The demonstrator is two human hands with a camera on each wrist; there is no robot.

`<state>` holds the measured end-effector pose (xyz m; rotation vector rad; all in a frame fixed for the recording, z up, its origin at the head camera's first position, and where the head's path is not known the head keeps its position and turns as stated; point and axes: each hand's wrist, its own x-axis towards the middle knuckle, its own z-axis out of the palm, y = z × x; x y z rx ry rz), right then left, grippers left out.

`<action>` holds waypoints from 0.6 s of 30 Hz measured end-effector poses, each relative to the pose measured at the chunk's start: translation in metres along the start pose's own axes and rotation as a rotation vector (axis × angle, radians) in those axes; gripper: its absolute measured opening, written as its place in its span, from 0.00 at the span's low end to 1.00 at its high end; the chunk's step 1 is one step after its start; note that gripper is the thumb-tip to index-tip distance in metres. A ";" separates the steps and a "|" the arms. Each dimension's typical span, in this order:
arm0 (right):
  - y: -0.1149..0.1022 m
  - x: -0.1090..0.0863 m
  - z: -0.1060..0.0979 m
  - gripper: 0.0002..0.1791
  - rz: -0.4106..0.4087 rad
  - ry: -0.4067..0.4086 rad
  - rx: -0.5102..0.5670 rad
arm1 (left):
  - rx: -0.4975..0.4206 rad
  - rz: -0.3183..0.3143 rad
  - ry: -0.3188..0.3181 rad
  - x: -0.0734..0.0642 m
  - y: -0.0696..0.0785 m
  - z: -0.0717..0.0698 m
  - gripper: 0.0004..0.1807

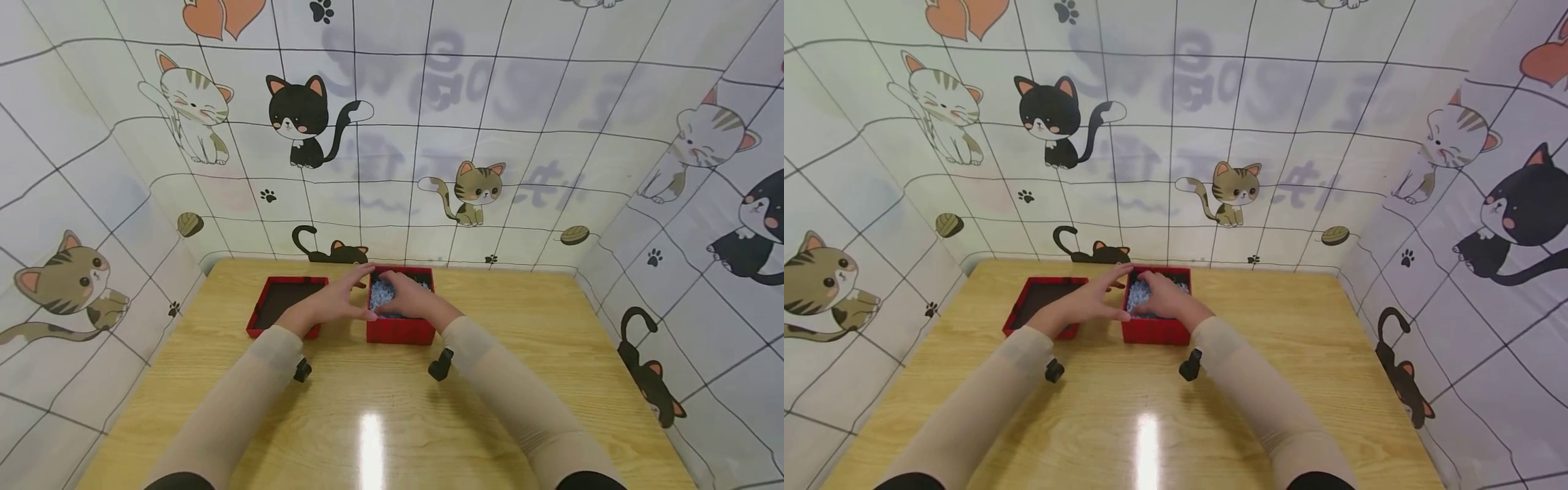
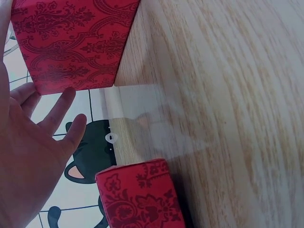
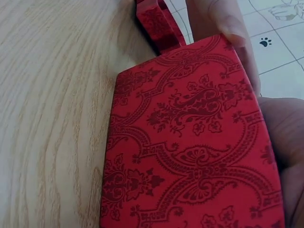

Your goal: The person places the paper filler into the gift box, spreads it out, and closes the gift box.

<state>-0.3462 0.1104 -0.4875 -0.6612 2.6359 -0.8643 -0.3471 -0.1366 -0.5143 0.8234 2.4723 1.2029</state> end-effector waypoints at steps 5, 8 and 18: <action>0.004 0.004 0.002 0.42 0.025 -0.066 -0.086 | -0.020 0.024 -0.003 0.002 0.001 0.001 0.65; 0.004 0.007 0.004 0.41 0.051 -0.112 -0.186 | -0.028 0.026 -0.003 0.001 0.003 0.001 0.65; 0.004 0.008 0.001 0.40 0.009 -0.157 -0.268 | -0.020 0.007 0.004 0.001 0.002 0.002 0.64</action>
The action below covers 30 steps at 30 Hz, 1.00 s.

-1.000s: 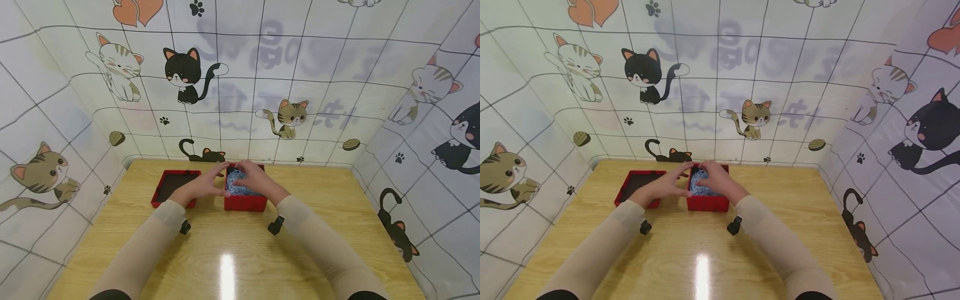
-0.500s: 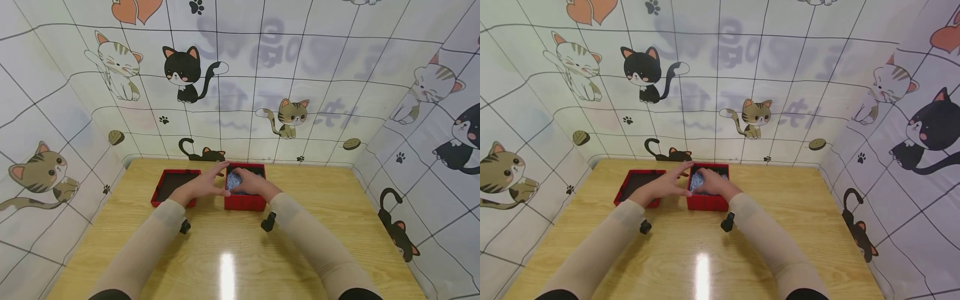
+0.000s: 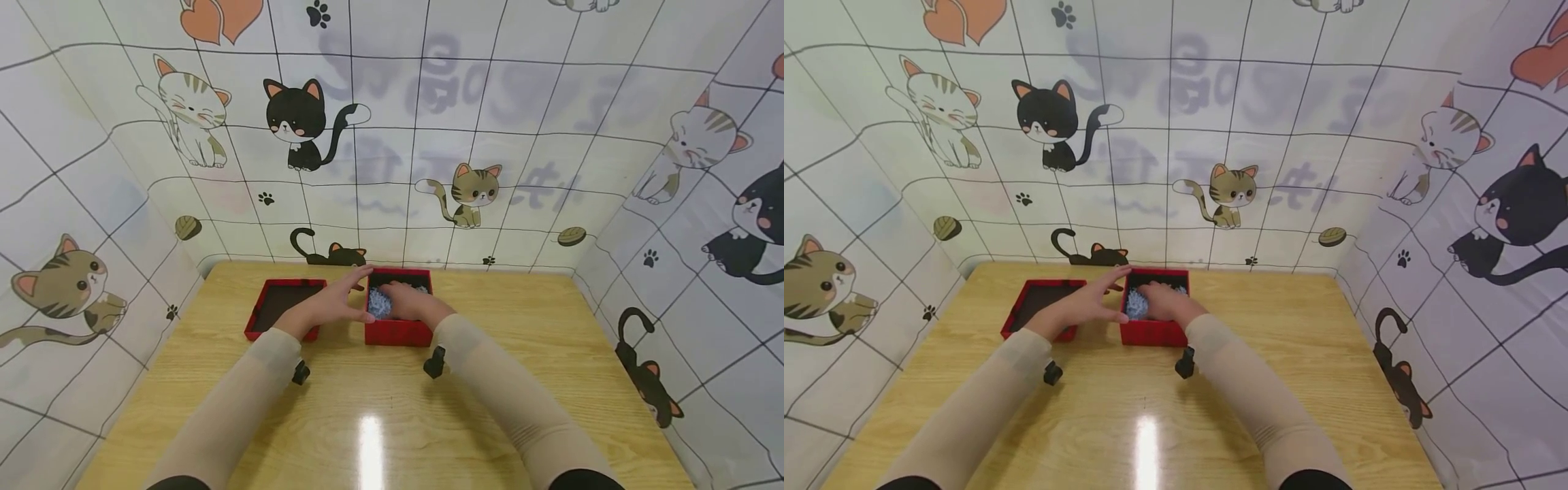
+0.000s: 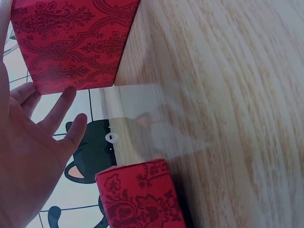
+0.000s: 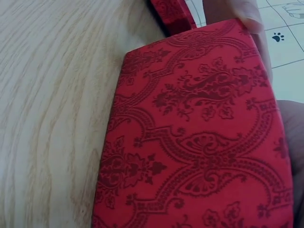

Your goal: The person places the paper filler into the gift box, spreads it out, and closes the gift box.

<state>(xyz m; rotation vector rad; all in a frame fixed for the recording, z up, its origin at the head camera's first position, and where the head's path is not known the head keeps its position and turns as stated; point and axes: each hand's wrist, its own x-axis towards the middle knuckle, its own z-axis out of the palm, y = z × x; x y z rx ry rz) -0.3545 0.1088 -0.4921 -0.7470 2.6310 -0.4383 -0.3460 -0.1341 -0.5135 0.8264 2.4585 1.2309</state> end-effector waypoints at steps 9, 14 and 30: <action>0.002 -0.011 -0.013 0.39 -0.055 0.044 0.169 | -0.003 0.013 -0.003 -0.001 -0.001 0.001 0.64; -0.001 -0.021 -0.026 0.34 -0.060 0.140 0.246 | 0.009 -0.015 -0.005 -0.001 0.001 0.000 0.63; 0.008 0.005 -0.014 0.19 -0.126 0.004 0.162 | 0.000 -0.005 -0.004 0.000 -0.001 -0.001 0.64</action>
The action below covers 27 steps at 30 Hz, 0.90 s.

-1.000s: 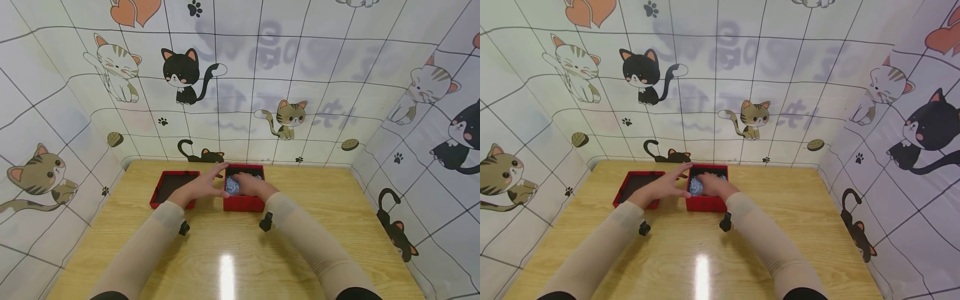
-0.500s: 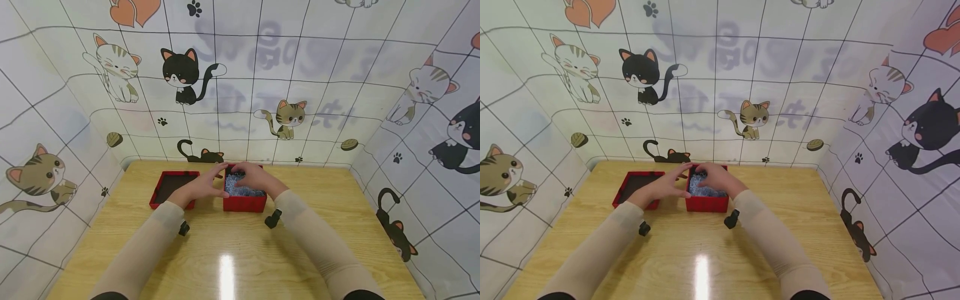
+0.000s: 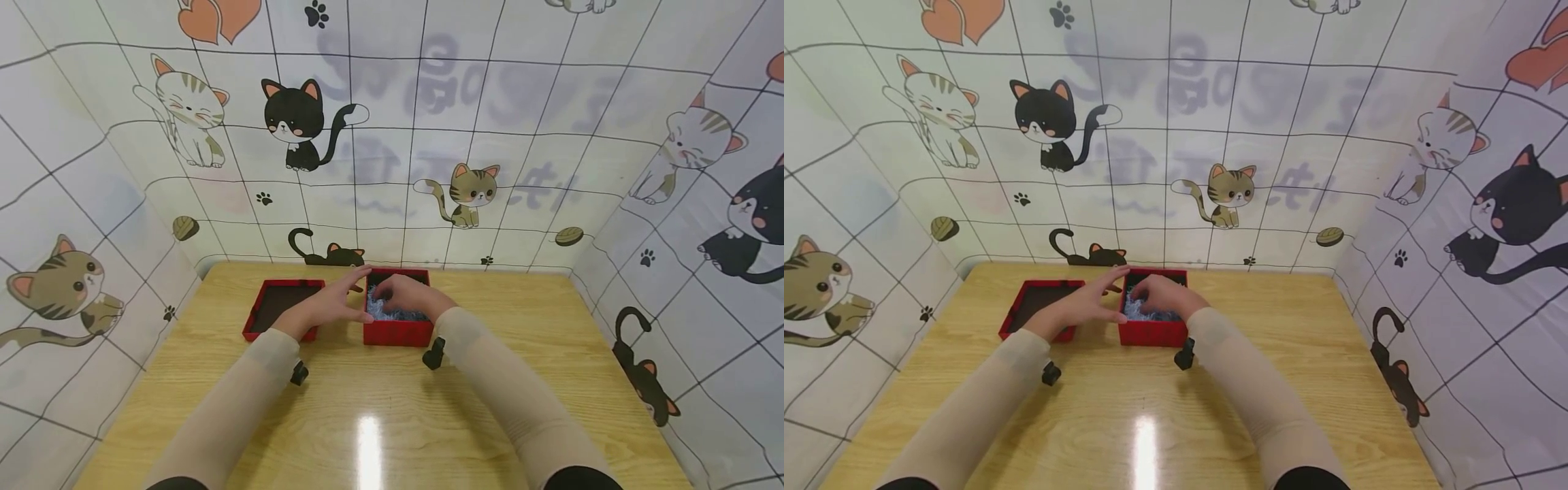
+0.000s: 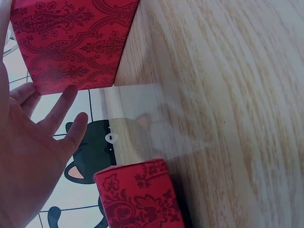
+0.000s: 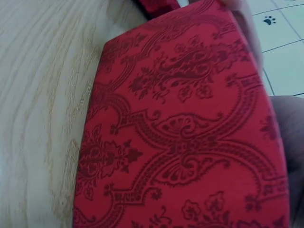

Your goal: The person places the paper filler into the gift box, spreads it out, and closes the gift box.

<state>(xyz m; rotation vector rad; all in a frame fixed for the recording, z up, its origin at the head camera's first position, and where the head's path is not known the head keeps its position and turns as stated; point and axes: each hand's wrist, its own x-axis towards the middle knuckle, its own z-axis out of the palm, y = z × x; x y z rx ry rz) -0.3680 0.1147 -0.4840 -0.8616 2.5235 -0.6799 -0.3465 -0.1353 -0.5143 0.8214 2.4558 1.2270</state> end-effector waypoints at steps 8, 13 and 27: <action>0.000 0.011 0.006 0.23 -0.010 -0.040 -0.195 | 0.002 0.025 0.002 0.001 0.000 0.000 0.64; 0.003 0.009 0.005 0.24 -0.015 -0.033 -0.188 | -0.009 0.023 -0.005 -0.001 0.001 0.000 0.62; -0.015 -0.035 -0.047 0.18 -0.050 -0.052 -0.111 | -0.023 -0.009 -0.005 -0.003 0.004 -0.001 0.64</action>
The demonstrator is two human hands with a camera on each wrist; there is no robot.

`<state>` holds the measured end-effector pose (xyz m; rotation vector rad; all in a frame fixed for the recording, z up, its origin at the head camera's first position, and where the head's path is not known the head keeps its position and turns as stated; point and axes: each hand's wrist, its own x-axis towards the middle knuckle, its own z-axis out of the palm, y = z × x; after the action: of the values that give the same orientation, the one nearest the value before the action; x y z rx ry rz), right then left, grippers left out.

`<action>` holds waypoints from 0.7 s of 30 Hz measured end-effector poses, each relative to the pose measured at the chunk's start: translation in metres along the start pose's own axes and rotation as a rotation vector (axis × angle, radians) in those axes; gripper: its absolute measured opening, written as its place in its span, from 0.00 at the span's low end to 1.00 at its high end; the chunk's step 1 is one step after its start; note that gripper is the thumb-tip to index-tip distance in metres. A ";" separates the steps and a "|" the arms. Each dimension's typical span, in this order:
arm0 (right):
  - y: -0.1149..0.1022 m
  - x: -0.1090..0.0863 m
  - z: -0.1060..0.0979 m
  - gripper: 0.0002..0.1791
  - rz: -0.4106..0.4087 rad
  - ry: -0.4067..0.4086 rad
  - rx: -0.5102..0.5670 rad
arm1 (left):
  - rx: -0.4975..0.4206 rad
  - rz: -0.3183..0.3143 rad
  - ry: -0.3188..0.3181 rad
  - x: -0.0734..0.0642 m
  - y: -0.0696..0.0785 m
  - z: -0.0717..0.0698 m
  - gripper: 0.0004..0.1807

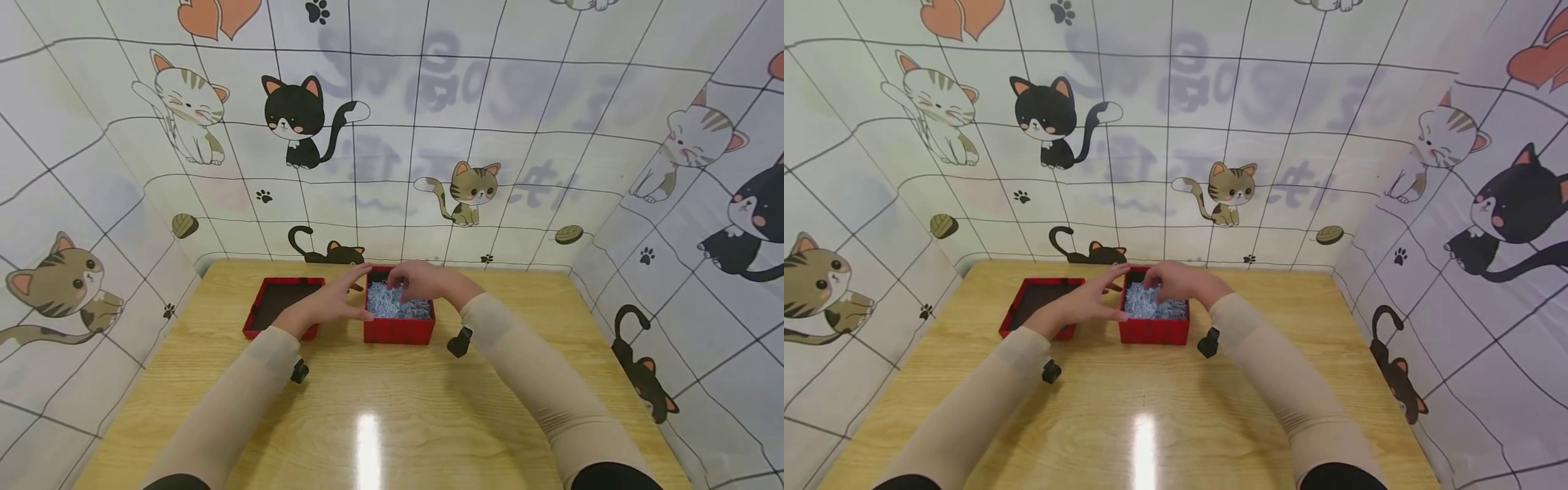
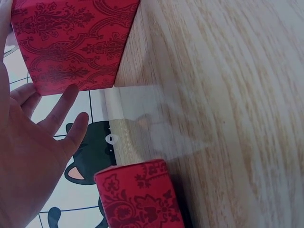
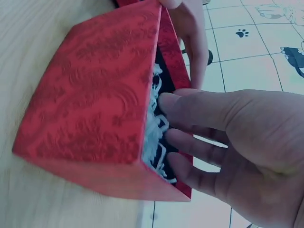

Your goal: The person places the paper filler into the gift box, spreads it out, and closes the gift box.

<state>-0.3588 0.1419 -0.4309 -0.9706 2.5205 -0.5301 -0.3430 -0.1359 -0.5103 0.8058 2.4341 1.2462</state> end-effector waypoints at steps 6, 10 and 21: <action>0.005 0.002 0.005 0.21 0.048 -0.106 -0.112 | 0.008 0.015 -0.005 0.002 0.000 0.000 0.64; 0.009 0.010 0.018 0.23 0.073 -0.135 -0.148 | 0.024 0.017 -0.011 0.003 -0.001 0.001 0.64; 0.013 0.035 0.042 0.31 0.102 -0.121 -0.254 | 0.039 0.005 -0.002 0.003 -0.003 0.001 0.63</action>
<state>-0.3696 0.1180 -0.4801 -0.9229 2.5520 -0.1181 -0.3455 -0.1346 -0.5132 0.8234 2.4634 1.2024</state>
